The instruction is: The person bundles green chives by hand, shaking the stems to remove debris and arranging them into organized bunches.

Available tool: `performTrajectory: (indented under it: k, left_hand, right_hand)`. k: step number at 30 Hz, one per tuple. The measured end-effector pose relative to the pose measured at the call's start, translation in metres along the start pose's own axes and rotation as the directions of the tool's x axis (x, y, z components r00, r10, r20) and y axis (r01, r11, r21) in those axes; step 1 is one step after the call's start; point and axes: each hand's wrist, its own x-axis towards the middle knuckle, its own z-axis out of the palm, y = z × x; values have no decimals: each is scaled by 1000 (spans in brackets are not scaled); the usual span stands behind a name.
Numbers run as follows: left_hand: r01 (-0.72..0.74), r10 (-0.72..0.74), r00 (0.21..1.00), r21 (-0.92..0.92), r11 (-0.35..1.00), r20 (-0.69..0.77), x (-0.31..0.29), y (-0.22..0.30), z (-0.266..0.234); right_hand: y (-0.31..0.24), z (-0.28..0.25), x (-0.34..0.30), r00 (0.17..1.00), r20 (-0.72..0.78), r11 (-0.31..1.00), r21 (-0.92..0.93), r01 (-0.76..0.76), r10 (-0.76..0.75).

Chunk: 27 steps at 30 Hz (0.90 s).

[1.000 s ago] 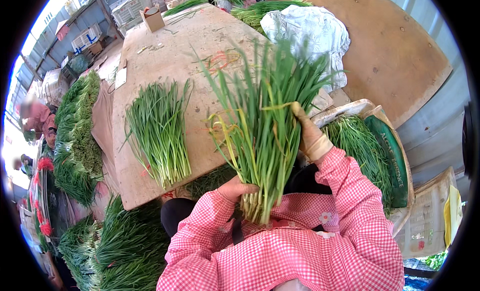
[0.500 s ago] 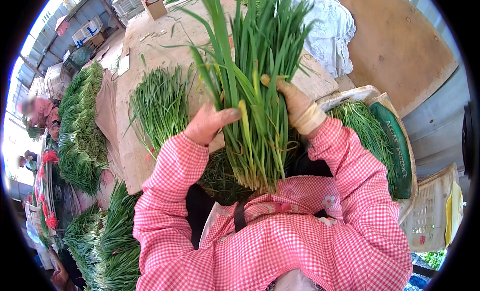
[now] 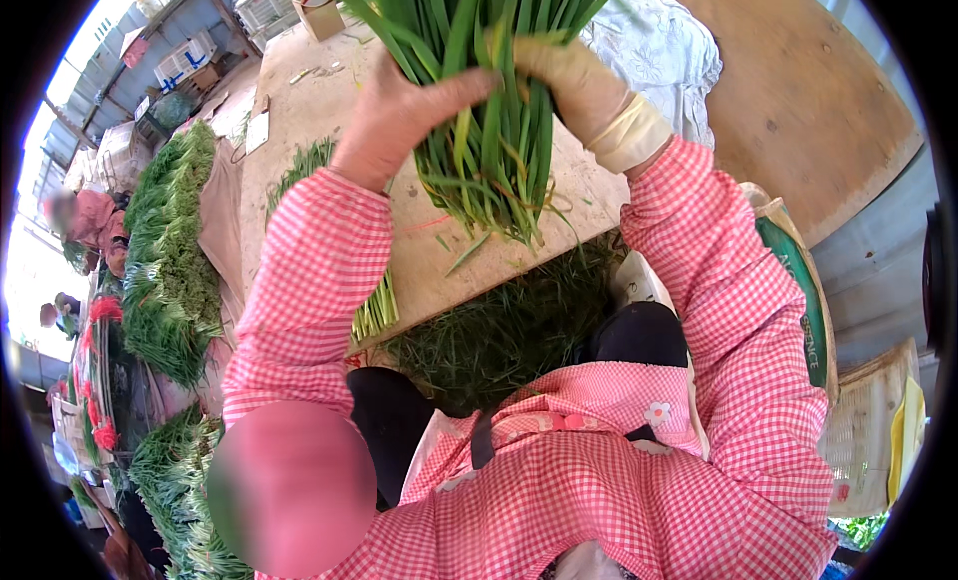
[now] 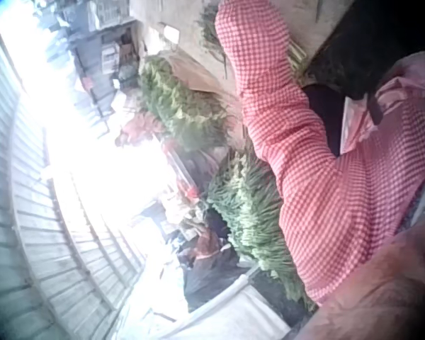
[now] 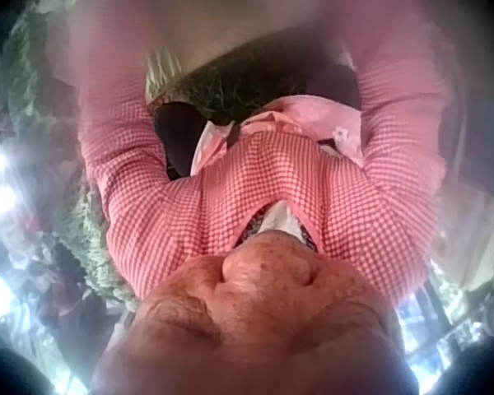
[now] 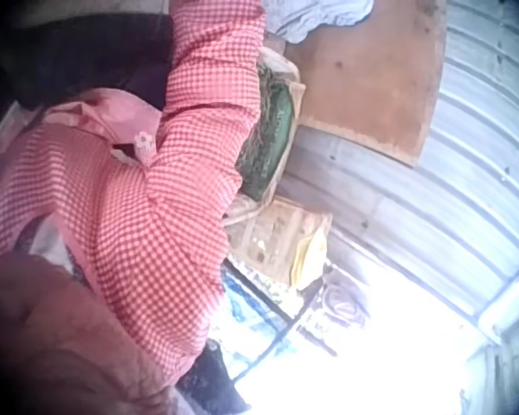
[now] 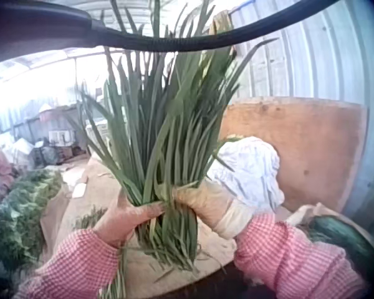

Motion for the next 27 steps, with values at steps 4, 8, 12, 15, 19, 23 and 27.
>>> performTrajectory:
  k: [4,8,12,15,19,23,27]
  left_hand:
    - [-32,46,997,228,973,-57,-3,-62,-3]
    - [97,-121,990,288,953,68,12,-32,10]
    - [53,-69,997,447,893,20,14,-40,13]
    - [83,-87,996,644,760,-26,13,-44,23]
    - [-66,112,994,701,710,-19,-25,-71,32]
    - [131,-49,989,697,705,-137,-72,-100,27]
    - [297,-306,945,703,646,-119,-112,-144,29]
  right_hand:
    - [18,19,-11,965,-10,821,528,-219,263]
    - [53,14,2,994,-31,557,830,-34,107]
    - [14,26,32,982,-90,936,328,-126,164]
    - [4,28,29,857,-251,753,623,-214,450]
    - [15,10,32,808,-367,725,680,-105,461]
    - [26,-9,21,836,-341,658,753,-32,431]
    - [54,-10,1,760,-468,804,583,-118,451]
